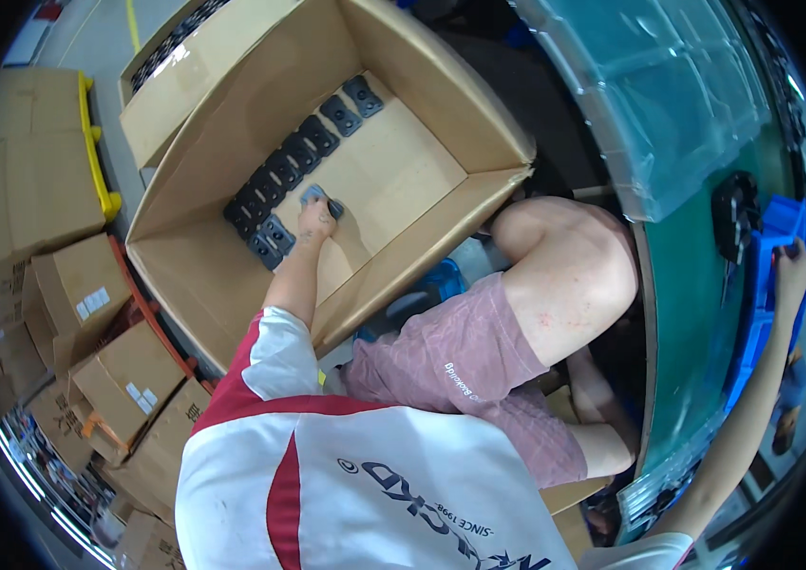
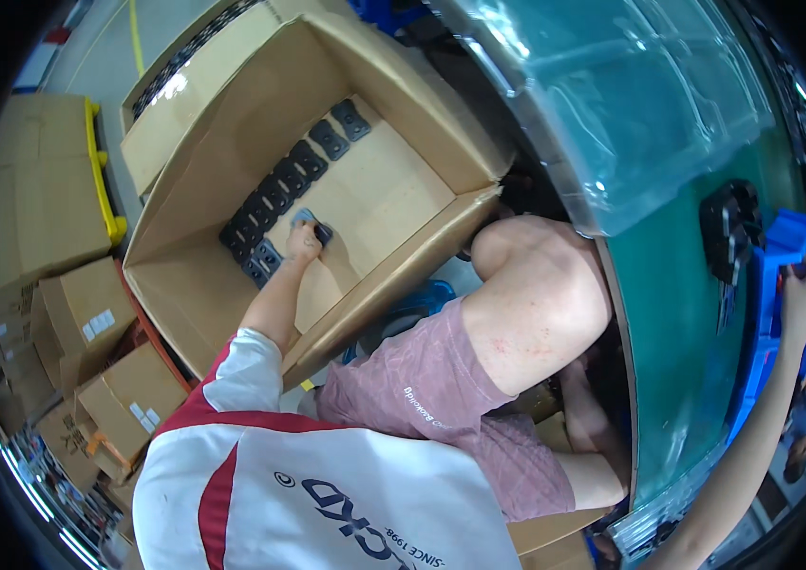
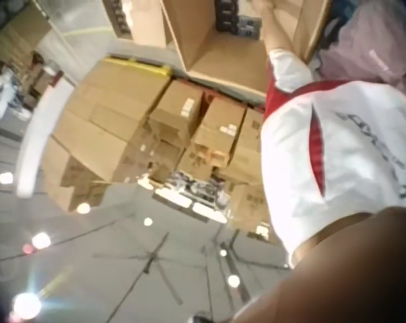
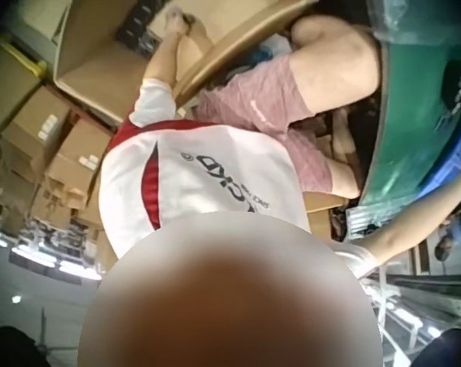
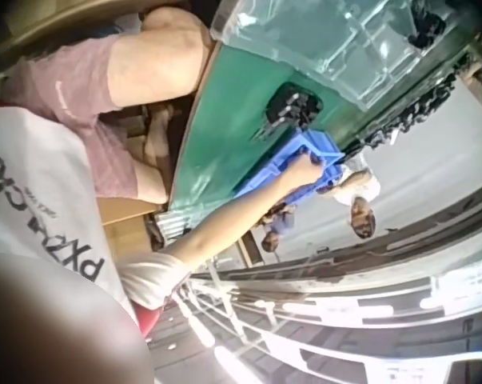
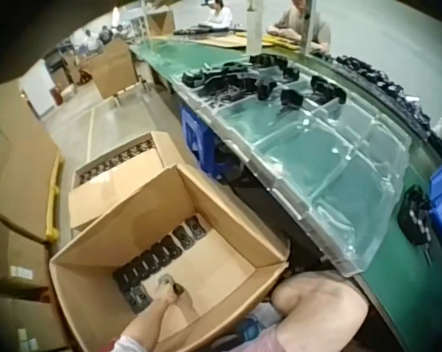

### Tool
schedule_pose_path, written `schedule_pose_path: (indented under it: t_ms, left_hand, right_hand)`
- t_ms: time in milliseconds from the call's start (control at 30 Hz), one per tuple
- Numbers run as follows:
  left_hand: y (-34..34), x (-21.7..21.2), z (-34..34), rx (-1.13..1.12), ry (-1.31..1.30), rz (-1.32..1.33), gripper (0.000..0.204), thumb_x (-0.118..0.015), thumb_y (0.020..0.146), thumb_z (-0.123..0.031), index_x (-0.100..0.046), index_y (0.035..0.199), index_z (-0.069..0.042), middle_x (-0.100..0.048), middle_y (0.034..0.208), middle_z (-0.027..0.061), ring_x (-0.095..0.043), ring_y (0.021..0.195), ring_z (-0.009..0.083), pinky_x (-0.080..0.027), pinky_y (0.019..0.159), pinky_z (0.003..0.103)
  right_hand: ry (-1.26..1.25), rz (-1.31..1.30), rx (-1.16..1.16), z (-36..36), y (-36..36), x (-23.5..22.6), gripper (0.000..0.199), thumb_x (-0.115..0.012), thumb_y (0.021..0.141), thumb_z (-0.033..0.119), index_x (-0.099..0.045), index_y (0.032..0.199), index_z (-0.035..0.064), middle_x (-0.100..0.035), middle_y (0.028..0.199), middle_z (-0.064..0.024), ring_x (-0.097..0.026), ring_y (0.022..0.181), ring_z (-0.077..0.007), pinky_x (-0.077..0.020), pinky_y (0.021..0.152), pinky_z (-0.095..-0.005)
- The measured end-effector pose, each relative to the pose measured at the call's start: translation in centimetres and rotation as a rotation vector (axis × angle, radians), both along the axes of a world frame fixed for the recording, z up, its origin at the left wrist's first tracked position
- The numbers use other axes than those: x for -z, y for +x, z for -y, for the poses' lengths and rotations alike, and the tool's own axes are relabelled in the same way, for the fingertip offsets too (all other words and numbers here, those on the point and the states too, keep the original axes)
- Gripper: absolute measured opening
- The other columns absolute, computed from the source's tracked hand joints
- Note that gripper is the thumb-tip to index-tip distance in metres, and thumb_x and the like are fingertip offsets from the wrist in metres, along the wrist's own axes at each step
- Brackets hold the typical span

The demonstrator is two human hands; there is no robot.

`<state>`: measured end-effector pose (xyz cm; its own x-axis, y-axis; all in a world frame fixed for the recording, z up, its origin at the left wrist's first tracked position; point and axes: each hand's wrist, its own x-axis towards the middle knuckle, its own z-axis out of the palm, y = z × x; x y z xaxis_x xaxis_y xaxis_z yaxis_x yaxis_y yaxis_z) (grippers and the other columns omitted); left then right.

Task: Assembling plastic phone mount brackets and placing them into a shipping box.

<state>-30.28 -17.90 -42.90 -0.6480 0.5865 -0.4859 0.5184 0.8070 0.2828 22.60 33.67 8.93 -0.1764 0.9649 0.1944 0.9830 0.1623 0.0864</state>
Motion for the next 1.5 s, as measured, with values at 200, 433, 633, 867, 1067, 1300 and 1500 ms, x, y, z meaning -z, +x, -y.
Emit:
schedule_pose_path:
  t_ms: [200,433,633,867,1067,1300,1500]
  left_hand:
    - [5.5,1.3,-3.9,0.22,-0.119,0.06,0.019,-0.053,0.077,-0.007,-0.066,0.091,-0.006,-0.061,0.1,0.0168,-0.059,0.094,0.0343,-0.049,0.082,0.041]
    - [4.5,-7.7,-8.3,-0.144,0.443,0.516,0.016,-0.052,0.085,-0.012,-0.064,0.086,-0.002,-0.065,0.088,0.0092,-0.062,0.071,0.0248,-0.05,0.071,0.032]
    - [10.4,-30.2,-13.0,-0.395,1.113,1.258,0.027,-0.044,0.092,-0.011,-0.051,0.114,0.004,-0.063,0.092,0.02,-0.066,0.079,0.0315,-0.053,0.069,0.032]
    - [21.9,-41.3,-14.2,-0.127,1.022,1.962,0.047,-0.036,0.099,-0.026,-0.036,0.13,0.009,-0.059,0.103,0.0286,-0.063,0.094,0.033,-0.052,0.082,0.039]
    - [30.2,-43.3,-15.9,0.334,0.76,1.599,0.049,-0.042,0.095,-0.02,-0.036,0.134,0.009,-0.051,0.126,0.0229,-0.053,0.111,0.0263,-0.044,0.093,0.034]
    - [35.5,-42.9,-16.5,0.684,0.801,1.429,0.05,-0.045,0.092,-0.019,-0.039,0.133,0.01,-0.049,0.128,0.0227,-0.057,0.104,0.0279,-0.047,0.087,0.033]
    - [38.6,-43.9,-17.4,0.89,0.588,1.426,0.05,-0.047,0.091,-0.015,-0.038,0.133,0.011,-0.054,0.12,0.0235,-0.063,0.091,0.0285,-0.052,0.077,0.032]
  right_hand:
    - [-0.052,-0.652,-0.054,5.7,1.9,-3.2,0.029,-0.055,0.094,0.026,-0.062,0.11,0.0026,-0.063,0.084,-0.0066,-0.058,0.074,-0.0114,-0.0454,0.066,-0.0201]
    - [-0.324,-1.297,-0.148,16.4,-2.6,-2.8,0.029,-0.054,0.095,0.028,-0.059,0.11,0.0028,-0.055,0.074,-0.0024,-0.05,0.064,-0.0068,-0.0374,0.056,-0.0148]
    - [-0.254,-1.478,-0.093,26.7,-4.1,0.8,0.016,-0.058,0.088,0.007,-0.059,0.103,0.0004,-0.057,0.071,-0.0044,-0.047,0.052,-0.0092,-0.0385,0.046,-0.0175]
    - [-0.517,-1.755,0.07,32.8,-9.0,2.7,0.019,-0.06,0.079,-0.009,-0.059,0.098,-0.0057,-0.068,0.081,-0.0203,-0.067,0.064,-0.0212,-0.0531,0.052,-0.0228]
    - [-0.325,-1.658,-0.096,33.6,-6.1,5.3,0.017,-0.07,0.073,-0.007,-0.069,0.088,-0.0012,-0.061,0.076,-0.0061,-0.051,0.059,-0.0103,-0.0392,0.053,-0.0186]
    - [-0.058,-1.67,0.106,34.6,-2.5,7.1,0.018,-0.075,0.072,0.001,-0.067,0.088,0.0015,-0.051,0.078,-0.0001,-0.043,0.058,-0.0081,-0.0359,0.053,-0.0195]
    - [-0.259,-1.776,0.163,36.2,2.8,8.0,0.015,-0.073,0.075,0.003,-0.064,0.086,0.0008,-0.05,0.079,-0.0013,-0.042,0.057,-0.0071,-0.0362,0.05,-0.0187]
